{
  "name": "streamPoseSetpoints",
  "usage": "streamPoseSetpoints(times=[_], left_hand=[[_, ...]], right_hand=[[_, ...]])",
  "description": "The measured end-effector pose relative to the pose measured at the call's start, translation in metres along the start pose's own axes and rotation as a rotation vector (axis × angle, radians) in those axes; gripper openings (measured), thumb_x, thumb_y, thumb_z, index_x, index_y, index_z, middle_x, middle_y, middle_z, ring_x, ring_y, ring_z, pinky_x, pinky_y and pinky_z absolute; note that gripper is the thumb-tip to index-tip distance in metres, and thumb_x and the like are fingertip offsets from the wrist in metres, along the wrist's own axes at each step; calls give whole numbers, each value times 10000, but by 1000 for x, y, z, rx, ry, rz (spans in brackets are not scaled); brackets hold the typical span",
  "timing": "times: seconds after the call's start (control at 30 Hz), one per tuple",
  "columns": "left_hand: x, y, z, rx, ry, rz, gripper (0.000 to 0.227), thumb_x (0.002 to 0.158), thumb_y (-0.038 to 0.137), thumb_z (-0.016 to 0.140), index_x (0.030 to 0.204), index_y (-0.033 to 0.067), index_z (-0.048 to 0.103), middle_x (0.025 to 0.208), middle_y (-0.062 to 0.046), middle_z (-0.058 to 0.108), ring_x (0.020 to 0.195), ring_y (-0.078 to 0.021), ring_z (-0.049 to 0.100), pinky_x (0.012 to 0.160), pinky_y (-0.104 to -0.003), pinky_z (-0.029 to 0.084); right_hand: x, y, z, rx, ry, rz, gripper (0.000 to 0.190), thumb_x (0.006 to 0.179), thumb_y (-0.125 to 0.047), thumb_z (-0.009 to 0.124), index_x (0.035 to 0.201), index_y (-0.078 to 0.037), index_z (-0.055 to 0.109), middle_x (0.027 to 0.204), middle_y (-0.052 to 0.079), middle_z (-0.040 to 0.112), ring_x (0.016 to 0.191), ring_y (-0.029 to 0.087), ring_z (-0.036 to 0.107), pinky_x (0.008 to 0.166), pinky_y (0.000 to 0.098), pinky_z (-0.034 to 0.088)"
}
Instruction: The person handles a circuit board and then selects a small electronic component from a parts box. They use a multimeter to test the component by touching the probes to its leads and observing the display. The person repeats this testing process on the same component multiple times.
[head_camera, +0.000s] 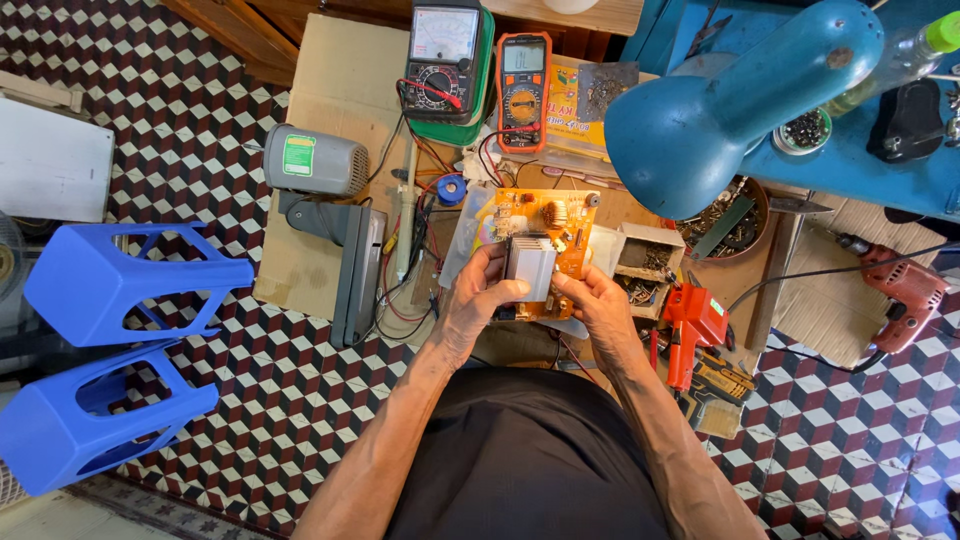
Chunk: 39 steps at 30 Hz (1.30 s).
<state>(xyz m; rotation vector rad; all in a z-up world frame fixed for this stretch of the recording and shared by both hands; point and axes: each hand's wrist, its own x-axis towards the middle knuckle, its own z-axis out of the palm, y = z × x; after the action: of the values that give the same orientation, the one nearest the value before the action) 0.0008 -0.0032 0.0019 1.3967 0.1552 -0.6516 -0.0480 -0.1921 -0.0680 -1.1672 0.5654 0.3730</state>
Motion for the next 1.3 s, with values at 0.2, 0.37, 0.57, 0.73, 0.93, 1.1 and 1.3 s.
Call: streamPoseSetpoints(times=[0.2, 0.37, 0.57, 0.73, 0.93, 1.1, 1.3], left_hand=[[1, 2, 2, -41, -10, 1, 705, 806, 258, 728, 1403, -31, 489, 1284, -146, 653, 1162, -185, 633, 1014, -343, 522], [0, 2, 2, -25, -9, -10, 707, 812, 268, 729, 1409, -28, 494, 1281, -149, 655, 1159, -180, 635, 1008, -332, 521], [-1, 1, 1, -33, -19, -9, 741, 811, 288, 738, 1432, -14, 472, 1288, -141, 644, 1162, -181, 634, 1008, -335, 523], [0, -3, 1, -41, -26, -4, 751, 810, 294, 756, 1432, -17, 473, 1285, -142, 641, 1151, -182, 629, 998, -331, 519], [0, -4, 1, -22, -11, -23, 748, 806, 285, 754, 1429, -17, 472, 1282, -142, 647, 1137, -181, 632, 984, -328, 522], [-2, -5, 1, -1, 0, -22, 742, 806, 280, 753, 1421, -25, 471, 1292, -146, 652, 1163, -179, 634, 1005, -325, 519], [2, -12, 3, 117, 37, -2, 722, 801, 285, 758, 1391, -37, 496, 1262, -170, 675, 1117, -184, 658, 960, -329, 549]], right_hand=[[-2, -2, 0, 31, -8, 32, 396, 922, -327, 686, 1201, -46, 673, 1099, 57, 726, 936, 111, 668, 847, 298, 525], [-1, 0, 0, 41, -25, 33, 434, 910, -348, 692, 1218, -44, 663, 1109, 64, 731, 960, 122, 669, 864, 309, 528], [1, 3, -1, 27, -24, 44, 470, 894, -381, 693, 1217, -43, 659, 1110, 74, 737, 996, 132, 688, 877, 322, 548], [2, 6, 0, -6, 17, 50, 487, 905, -410, 697, 1201, -25, 674, 1091, 90, 738, 974, 138, 686, 856, 317, 553], [1, 9, 1, 38, 12, 55, 473, 915, -400, 686, 1212, -33, 672, 1077, 82, 745, 938, 128, 693, 830, 308, 565], [2, 12, 0, 44, 7, 56, 467, 930, -395, 674, 1222, -31, 673, 1075, 78, 746, 933, 125, 694, 826, 306, 566], [3, 17, -3, 72, -23, 67, 488, 939, -393, 661, 1270, -34, 651, 1084, 74, 741, 943, 127, 695, 849, 301, 561]])
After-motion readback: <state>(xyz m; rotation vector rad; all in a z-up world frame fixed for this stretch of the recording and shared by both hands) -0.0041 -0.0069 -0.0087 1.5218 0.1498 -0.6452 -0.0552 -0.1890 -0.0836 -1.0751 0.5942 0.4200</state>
